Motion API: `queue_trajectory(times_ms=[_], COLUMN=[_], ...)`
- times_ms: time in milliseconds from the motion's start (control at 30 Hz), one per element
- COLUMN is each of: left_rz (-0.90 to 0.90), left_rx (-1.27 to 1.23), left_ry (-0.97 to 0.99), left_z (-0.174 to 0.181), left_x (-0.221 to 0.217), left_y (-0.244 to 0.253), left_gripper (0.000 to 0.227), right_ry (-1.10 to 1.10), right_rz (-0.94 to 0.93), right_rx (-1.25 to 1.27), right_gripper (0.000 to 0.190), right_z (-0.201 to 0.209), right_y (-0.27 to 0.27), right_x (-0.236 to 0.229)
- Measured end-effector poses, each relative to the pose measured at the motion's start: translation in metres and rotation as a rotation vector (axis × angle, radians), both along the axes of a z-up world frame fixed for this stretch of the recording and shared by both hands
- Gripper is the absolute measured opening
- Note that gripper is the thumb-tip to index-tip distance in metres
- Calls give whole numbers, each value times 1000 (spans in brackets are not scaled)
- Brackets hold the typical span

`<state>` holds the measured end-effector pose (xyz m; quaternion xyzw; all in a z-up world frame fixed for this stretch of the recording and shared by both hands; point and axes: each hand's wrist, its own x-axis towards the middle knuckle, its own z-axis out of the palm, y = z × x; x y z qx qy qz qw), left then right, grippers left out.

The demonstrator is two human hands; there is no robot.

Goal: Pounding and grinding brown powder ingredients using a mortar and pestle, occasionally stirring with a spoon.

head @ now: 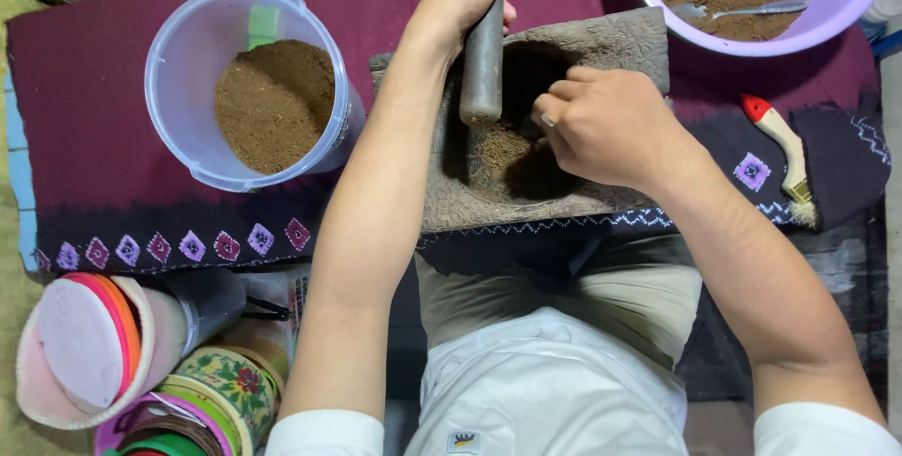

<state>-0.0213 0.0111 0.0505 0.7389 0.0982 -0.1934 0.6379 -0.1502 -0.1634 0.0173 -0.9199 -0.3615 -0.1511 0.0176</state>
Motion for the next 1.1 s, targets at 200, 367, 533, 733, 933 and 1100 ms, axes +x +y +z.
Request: queue_trajectory(times_ms=[200, 367, 533, 733, 933, 1100], left_rz=[2, -31, -8, 22, 6, 13], left_rx=[-7, 22, -13, -16, -37, -27], left_ry=[-61, -57, -72, -40, -56, -66], left_z=[1, 5, 3, 10, 16, 10], left_x=[-1, -3, -4, -9, -19, -17], left_y=[1, 2, 2, 3, 4, 4], left_gripper=[10, 10, 12, 15, 21, 21], right_ry=[8, 216, -144, -296, -155, -231], right_rz=[146, 71, -13, 75, 116, 123], right_rx=[304, -86, -17, 86, 17, 129], right_gripper=[9, 15, 39, 38, 24, 25], right_z=[13, -6, -3, 10, -3, 0], right_y=[2, 5, 4, 4, 5, 1], right_x=[-1, 2, -1, -7, -8, -11])
